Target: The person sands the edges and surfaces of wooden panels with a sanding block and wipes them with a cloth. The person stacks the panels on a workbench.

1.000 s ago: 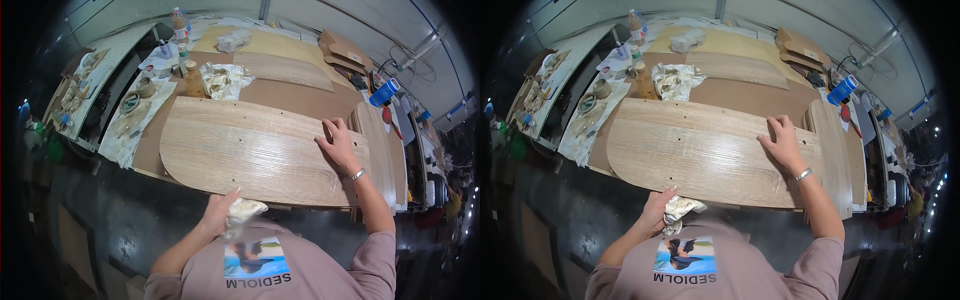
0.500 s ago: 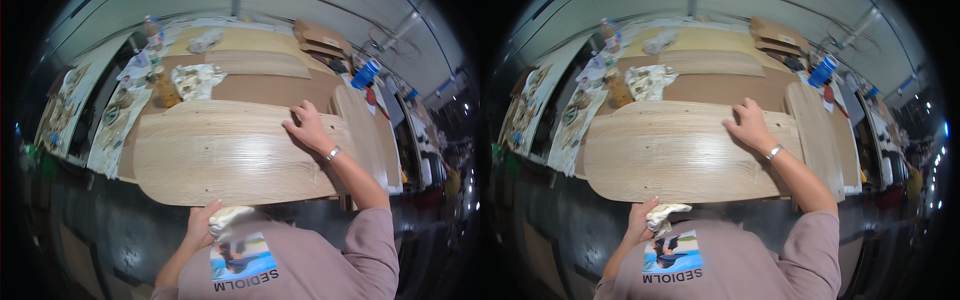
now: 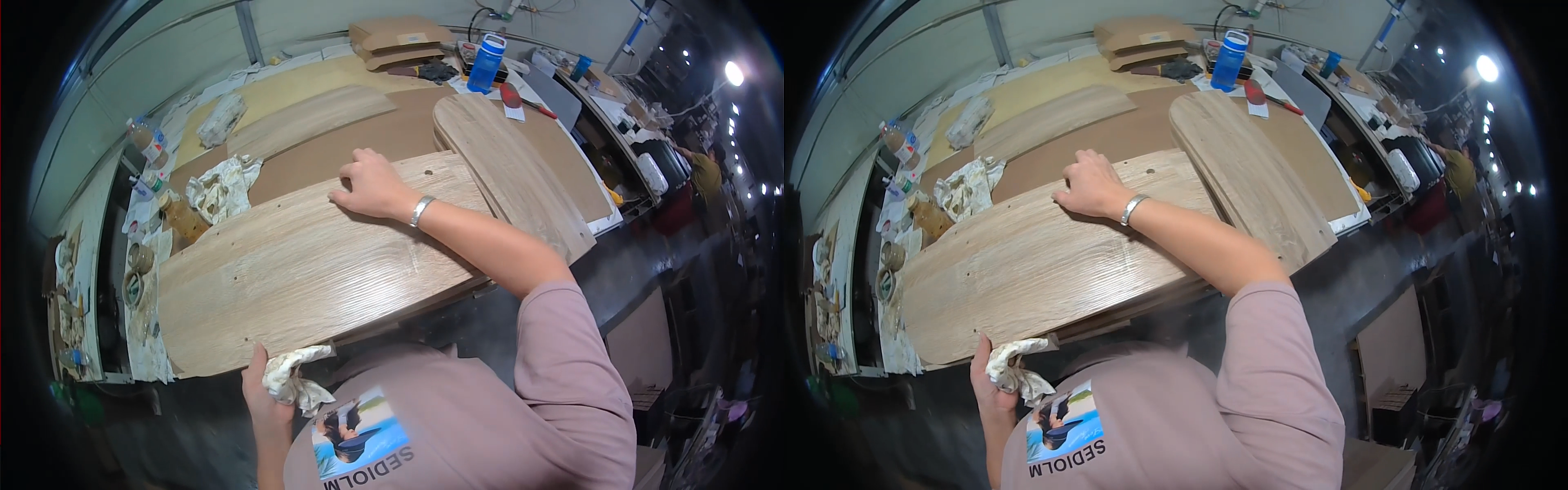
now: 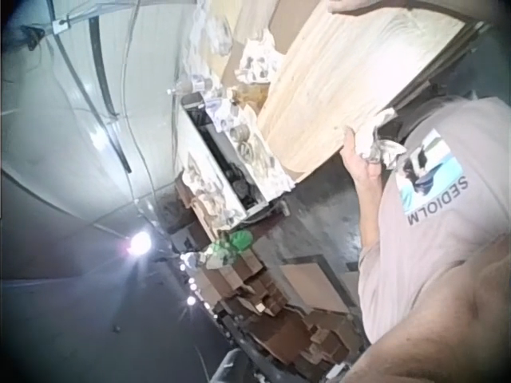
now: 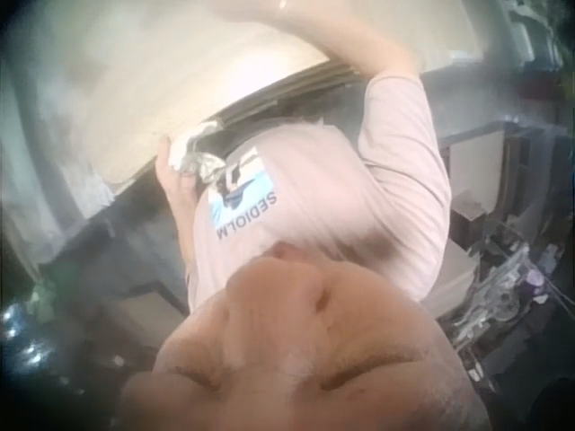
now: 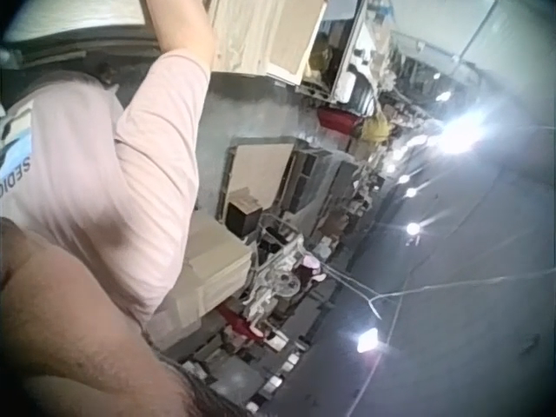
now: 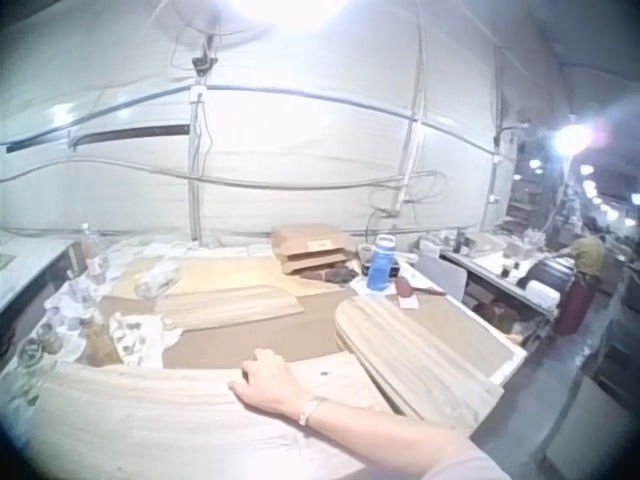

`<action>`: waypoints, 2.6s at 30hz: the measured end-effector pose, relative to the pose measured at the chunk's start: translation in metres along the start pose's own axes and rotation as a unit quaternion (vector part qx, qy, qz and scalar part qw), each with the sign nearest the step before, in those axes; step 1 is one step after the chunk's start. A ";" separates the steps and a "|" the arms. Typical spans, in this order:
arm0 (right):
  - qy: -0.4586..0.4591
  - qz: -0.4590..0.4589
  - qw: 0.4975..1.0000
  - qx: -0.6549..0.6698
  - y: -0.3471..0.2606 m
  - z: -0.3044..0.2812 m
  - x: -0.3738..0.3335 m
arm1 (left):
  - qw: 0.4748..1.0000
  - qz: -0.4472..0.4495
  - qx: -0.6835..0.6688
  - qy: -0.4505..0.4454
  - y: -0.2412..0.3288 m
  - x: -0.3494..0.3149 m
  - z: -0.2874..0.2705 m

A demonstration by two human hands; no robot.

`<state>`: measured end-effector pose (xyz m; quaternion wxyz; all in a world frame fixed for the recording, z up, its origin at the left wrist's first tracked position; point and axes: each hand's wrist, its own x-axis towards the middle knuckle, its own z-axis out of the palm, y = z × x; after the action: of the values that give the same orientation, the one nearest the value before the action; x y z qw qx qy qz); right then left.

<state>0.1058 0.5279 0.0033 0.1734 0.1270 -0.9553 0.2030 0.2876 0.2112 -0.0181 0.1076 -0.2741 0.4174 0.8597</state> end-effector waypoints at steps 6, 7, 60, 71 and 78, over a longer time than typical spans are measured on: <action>-0.021 0.018 0.999 0.039 -0.006 -0.007 0.001 | 0.998 0.068 -0.003 -0.002 -0.002 -0.003 -0.023; -0.011 0.010 0.999 0.044 -0.006 -0.010 -0.002 | 0.997 0.075 -0.003 -0.013 -0.003 -0.004 -0.027; -0.086 -0.160 0.972 0.148 -0.036 -0.040 -0.150 | 0.542 0.485 0.492 -0.479 -0.102 0.151 0.349; -0.098 -0.174 0.972 0.127 -0.039 -0.042 -0.147 | 0.423 0.565 0.615 -0.352 -0.089 0.157 0.358; -0.138 -0.136 0.961 0.198 -0.036 -0.043 -0.154 | 0.578 0.237 0.604 -0.495 -0.063 0.092 0.284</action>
<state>0.2683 0.5411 -0.0066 0.0374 0.3139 -0.8845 0.3432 0.1293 0.4677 0.0312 0.2301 0.4314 0.7720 0.4062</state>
